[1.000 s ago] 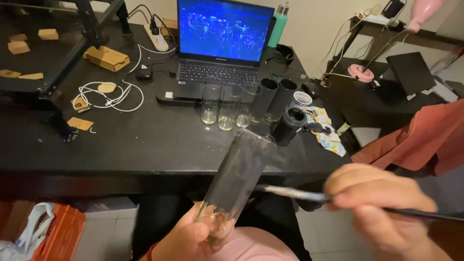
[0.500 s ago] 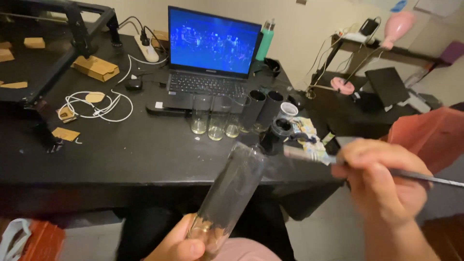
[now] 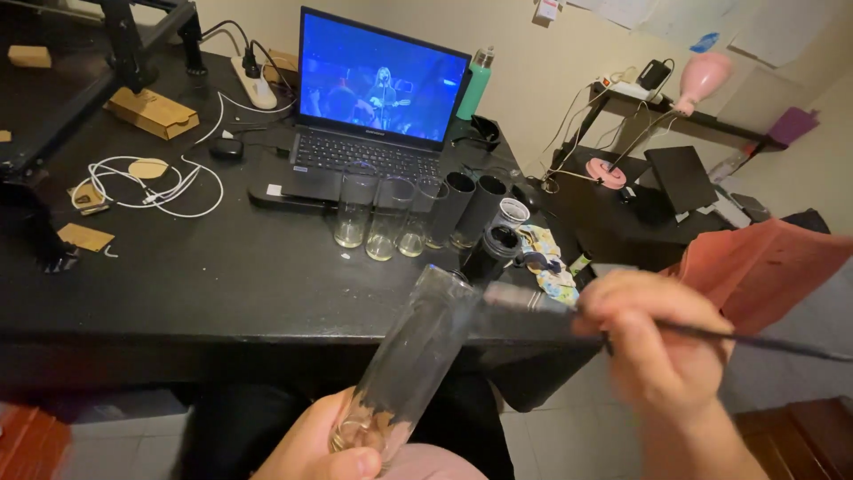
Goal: Stirring paint in a small container and applying it to the rims of cylindrical tubes using a paintbrush.
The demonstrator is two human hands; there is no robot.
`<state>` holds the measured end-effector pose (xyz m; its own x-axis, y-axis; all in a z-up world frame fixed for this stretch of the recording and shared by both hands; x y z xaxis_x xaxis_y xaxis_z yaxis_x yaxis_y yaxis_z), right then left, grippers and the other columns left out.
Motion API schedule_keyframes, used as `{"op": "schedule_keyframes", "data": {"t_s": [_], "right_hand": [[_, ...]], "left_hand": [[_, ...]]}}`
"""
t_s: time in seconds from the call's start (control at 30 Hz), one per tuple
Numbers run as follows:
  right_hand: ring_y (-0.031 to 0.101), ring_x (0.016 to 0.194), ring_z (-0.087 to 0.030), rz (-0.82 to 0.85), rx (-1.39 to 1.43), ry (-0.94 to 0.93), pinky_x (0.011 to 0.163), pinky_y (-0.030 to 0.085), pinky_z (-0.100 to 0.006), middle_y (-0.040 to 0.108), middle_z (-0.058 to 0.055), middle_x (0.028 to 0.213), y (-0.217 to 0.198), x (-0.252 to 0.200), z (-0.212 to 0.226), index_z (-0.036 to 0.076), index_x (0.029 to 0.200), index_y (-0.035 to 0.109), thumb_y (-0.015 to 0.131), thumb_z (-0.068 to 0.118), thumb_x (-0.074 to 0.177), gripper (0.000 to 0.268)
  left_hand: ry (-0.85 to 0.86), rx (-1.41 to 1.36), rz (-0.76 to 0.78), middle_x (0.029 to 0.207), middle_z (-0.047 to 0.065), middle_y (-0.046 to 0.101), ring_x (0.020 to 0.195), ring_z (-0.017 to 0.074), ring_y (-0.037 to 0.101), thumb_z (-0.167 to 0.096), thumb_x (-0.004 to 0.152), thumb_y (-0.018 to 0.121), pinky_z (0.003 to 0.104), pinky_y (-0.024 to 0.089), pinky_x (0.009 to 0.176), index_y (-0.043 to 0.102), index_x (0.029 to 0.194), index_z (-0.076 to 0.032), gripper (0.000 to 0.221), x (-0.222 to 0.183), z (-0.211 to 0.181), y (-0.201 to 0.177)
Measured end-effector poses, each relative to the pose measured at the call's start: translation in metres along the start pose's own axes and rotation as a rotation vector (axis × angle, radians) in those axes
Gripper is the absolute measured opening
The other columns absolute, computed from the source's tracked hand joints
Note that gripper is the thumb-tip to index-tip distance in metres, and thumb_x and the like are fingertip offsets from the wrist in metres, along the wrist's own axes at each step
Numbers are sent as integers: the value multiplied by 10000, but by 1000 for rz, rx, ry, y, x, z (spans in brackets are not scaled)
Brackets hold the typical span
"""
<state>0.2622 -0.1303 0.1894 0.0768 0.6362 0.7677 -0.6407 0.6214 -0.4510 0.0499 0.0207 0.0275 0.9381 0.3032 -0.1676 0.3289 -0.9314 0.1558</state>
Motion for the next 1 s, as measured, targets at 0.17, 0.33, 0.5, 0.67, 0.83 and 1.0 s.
{"op": "schedule_keyframes", "data": {"t_s": [0.17, 0.33, 0.5, 0.67, 0.83, 1.0], "right_hand": [[662, 609, -190, -123, 236, 57, 553, 535, -255, 658, -131, 756, -6, 4, 6, 43, 937, 643, 590, 244, 974, 212], [656, 604, -198, -148, 11, 83, 615, 565, -263, 653, -171, 846, -10, 2, -11, -6, 945, 630, 556, 121, 957, 147], [644, 603, -195, -86, 228, 56, 616, 541, -292, 646, -102, 767, -4, 4, 2, 50, 944, 644, 586, 203, 972, 166], [662, 669, -191, -256, -145, 156, 632, 543, -249, 665, -200, 962, -15, 2, -19, -34, 959, 620, 545, 100, 976, 155], [681, 682, -183, -112, 40, 153, 612, 584, -240, 669, -140, 837, 2, -2, -7, 18, 936, 654, 580, 164, 952, 164], [641, 620, -206, -141, -116, 63, 595, 545, -285, 634, -175, 754, 0, 1, -11, -22, 955, 597, 506, 132, 992, 182]], "left_hand": [[7, 61, -75, 773, -23, 617, 760, 90, 601, -291, 630, 696, 264, 499, 751, 727, 966, -71, 402, -4, -14, -3], [49, 235, -156, 835, -78, 752, 814, 43, 726, -505, 569, 701, 237, 551, 773, 783, 1064, -157, 610, -1, -3, -9], [-106, 375, -273, 677, -99, 688, 667, 38, 677, -404, 553, 730, 232, 510, 655, 768, 856, -191, 372, -7, -6, -15], [-299, 517, -299, 653, -103, 628, 616, 39, 607, -368, 635, 762, 224, 460, 617, 669, 786, -207, 240, -16, -28, -11], [-402, 570, -326, 686, -116, 626, 653, 55, 586, -382, 631, 755, 243, 440, 628, 618, 770, -217, 256, -23, -40, -9], [-404, 635, -354, 683, -134, 626, 640, 48, 579, -430, 641, 798, 241, 433, 618, 561, 745, -210, 340, -20, -38, -13]]}}
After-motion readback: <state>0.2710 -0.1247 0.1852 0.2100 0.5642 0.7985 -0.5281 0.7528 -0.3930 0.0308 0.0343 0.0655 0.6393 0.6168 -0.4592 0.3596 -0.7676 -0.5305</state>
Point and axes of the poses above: each hand's wrist, its own x-axis towards the middle knuckle, its own y-axis out of the palm, z = x × y, the point moved 4 cm from there along x, towards the middle knuckle
